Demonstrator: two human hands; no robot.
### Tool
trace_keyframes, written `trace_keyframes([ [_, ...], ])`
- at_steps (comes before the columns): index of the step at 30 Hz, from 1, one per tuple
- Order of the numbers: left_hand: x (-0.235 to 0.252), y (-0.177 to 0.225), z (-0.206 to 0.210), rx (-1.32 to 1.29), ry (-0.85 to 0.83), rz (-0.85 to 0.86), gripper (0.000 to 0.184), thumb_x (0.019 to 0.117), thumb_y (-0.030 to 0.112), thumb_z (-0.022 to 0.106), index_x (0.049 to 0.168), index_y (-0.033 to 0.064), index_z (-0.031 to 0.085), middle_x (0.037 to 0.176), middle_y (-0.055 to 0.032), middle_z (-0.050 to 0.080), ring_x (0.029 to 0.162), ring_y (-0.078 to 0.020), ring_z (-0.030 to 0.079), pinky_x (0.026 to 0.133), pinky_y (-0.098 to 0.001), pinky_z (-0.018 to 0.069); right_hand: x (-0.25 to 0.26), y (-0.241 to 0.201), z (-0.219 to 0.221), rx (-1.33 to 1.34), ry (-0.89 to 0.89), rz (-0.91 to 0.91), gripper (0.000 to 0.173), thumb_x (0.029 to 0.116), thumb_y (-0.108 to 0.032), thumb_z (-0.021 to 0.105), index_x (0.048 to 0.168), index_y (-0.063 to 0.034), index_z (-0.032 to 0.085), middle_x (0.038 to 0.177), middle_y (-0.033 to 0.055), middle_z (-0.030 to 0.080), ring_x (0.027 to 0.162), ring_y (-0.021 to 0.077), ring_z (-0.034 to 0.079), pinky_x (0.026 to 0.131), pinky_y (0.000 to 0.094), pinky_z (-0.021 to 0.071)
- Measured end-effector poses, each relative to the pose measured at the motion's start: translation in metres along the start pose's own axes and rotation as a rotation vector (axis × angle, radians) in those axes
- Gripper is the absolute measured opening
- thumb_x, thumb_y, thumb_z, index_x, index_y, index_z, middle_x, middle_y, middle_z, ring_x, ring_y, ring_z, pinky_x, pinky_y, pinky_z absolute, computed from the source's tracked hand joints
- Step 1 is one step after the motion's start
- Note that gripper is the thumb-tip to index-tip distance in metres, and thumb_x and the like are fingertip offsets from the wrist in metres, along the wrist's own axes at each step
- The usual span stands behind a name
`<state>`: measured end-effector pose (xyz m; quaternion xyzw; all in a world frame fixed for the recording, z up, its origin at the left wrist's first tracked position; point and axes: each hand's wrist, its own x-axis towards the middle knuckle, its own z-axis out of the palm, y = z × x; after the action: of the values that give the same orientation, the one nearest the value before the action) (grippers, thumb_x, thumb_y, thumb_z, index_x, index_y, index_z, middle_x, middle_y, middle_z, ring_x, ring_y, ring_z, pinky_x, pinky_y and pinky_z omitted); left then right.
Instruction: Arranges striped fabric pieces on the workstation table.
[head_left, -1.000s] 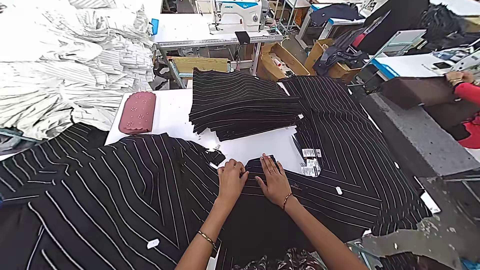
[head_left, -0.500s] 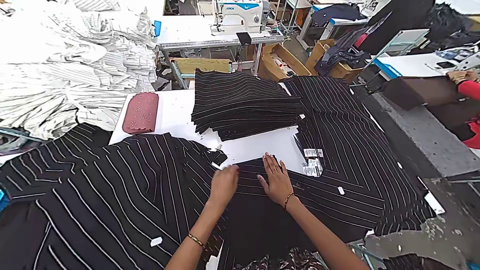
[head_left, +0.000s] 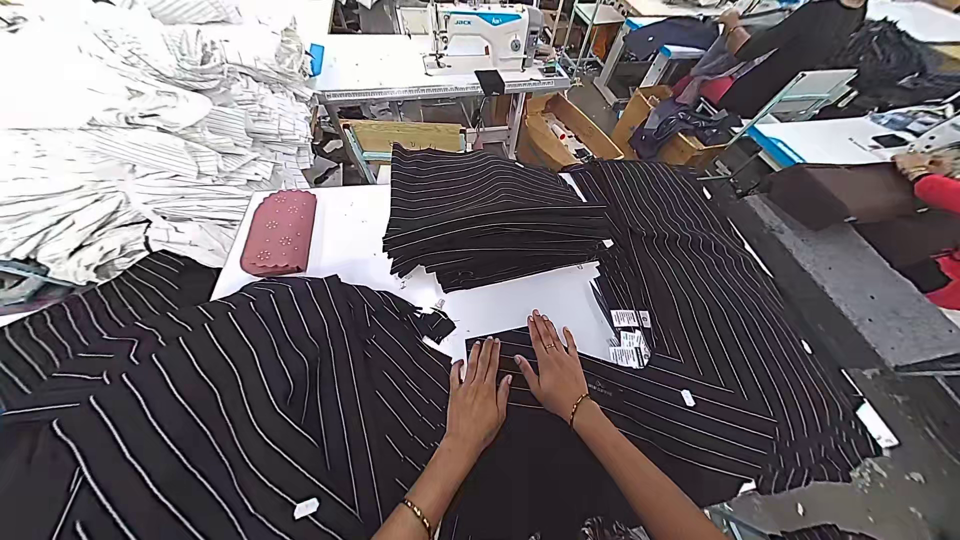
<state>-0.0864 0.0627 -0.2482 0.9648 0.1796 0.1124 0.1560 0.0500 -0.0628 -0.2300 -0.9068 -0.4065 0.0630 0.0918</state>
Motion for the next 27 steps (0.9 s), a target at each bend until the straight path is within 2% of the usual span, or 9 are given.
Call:
trace_keyframes([
  [5,0.004,-0.006,0.003,-0.006,-0.013,0.004,0.066,0.1046,0.049,0.033,0.156,0.0079,0.043,0.161,-0.0065,0.044,0.147,-0.0304,0.042,0.116,-0.0652,0.0272,-0.007,0.002,0.001,0.007,0.005,0.105,0.087,0.1012,-0.065,0.033,0.160,-0.0008,0.029,0.168,0.0134,0.029,0.156,0.0281,0.025,0.124,0.0628,0.0135],
  [12,0.024,-0.004,-0.013,-0.029,-0.117,-0.105,0.058,0.1051,0.039,0.045,0.153,0.0062,0.047,0.157,-0.0138,0.047,0.146,-0.0392,0.042,0.112,-0.0677,0.0309,-0.030,0.013,-0.034,0.114,-0.063,0.386,0.096,0.0964,-0.062,0.055,0.155,0.0096,0.032,0.165,0.0281,0.024,0.156,0.0415,0.017,0.122,0.0673,0.0095],
  [16,0.053,0.020,-0.058,-0.137,-0.488,-0.141,0.047,0.1029,0.039,0.058,0.125,-0.0011,0.065,0.121,-0.0245,0.068,0.118,-0.0411,0.063,0.102,-0.0602,0.0447,-0.088,-0.022,-0.054,0.429,0.080,0.227,0.075,0.0957,-0.041,0.069,0.148,0.0082,0.046,0.145,0.0293,0.053,0.135,0.0425,0.053,0.113,0.0549,0.0420],
  [18,0.047,0.053,-0.072,-0.386,-0.555,-0.044,0.039,0.1012,0.033,0.061,0.112,-0.0042,0.065,0.099,-0.0258,0.069,0.097,-0.0418,0.068,0.087,-0.0604,0.0516,-0.120,-0.050,-0.051,0.755,0.112,0.209,0.102,0.0859,-0.040,0.081,0.155,0.0101,0.026,0.141,0.0318,0.054,0.117,0.0405,0.065,0.099,0.0536,0.0544],
  [20,0.030,0.092,-0.095,-0.608,-0.488,-0.002,0.033,0.1011,0.026,0.061,0.111,-0.0056,0.065,0.093,-0.0238,0.069,0.090,-0.0381,0.068,0.084,-0.0572,0.0528,-0.144,-0.076,-0.060,0.917,0.212,0.260,0.121,0.0824,-0.031,0.085,0.161,0.0073,0.001,0.148,0.0361,0.045,0.114,0.0425,0.066,0.098,0.0557,0.0532],
  [22,0.016,0.121,-0.115,-0.848,-0.314,0.076,0.029,0.0986,0.020,0.062,0.107,-0.0072,0.066,0.089,-0.0171,0.069,0.083,-0.0267,0.068,0.082,-0.0480,0.0551,-0.162,-0.073,-0.087,0.954,0.452,0.341,0.076,0.0884,-0.009,0.073,0.151,0.0124,0.036,0.129,0.0309,0.064,0.109,0.0378,0.070,0.098,0.0539,0.0539],
  [24,0.009,0.137,-0.138,-1.094,-0.149,0.205,0.024,0.0947,0.012,0.062,0.106,-0.0089,0.064,0.093,-0.0079,0.068,0.084,-0.0109,0.066,0.079,-0.0332,0.0560,-0.182,-0.055,-0.130,0.943,0.506,0.347,0.039,0.0896,0.005,0.061,0.127,0.0119,0.064,0.115,0.0244,0.073,0.110,0.0314,0.071,0.101,0.0484,0.0528],
  [25,0.007,0.140,-0.150,-1.173,-0.115,0.326,0.033,0.0932,0.012,0.065,0.118,-0.0091,0.059,0.110,-0.0072,0.068,0.098,-0.0074,0.067,0.086,-0.0300,0.0579,-0.197,-0.048,-0.152,0.922,0.467,0.298,0.031,0.0916,0.005,0.059,0.121,0.0109,0.068,0.113,0.0244,0.073,0.111,0.0312,0.070,0.102,0.0476,0.0517],
  [27,0.012,0.145,-0.166,-1.211,-0.210,0.663,0.077,0.0889,0.030,0.078,0.146,-0.0049,0.040,0.148,-0.0109,0.051,0.137,-0.0124,0.049,0.112,-0.0347,0.0453,-0.222,-0.040,-0.190,0.862,0.410,0.107,0.022,0.0942,0.004,0.059,0.112,0.0126,0.070,0.105,0.0271,0.072,0.103,0.0340,0.071,0.095,0.0492,0.0528],
])
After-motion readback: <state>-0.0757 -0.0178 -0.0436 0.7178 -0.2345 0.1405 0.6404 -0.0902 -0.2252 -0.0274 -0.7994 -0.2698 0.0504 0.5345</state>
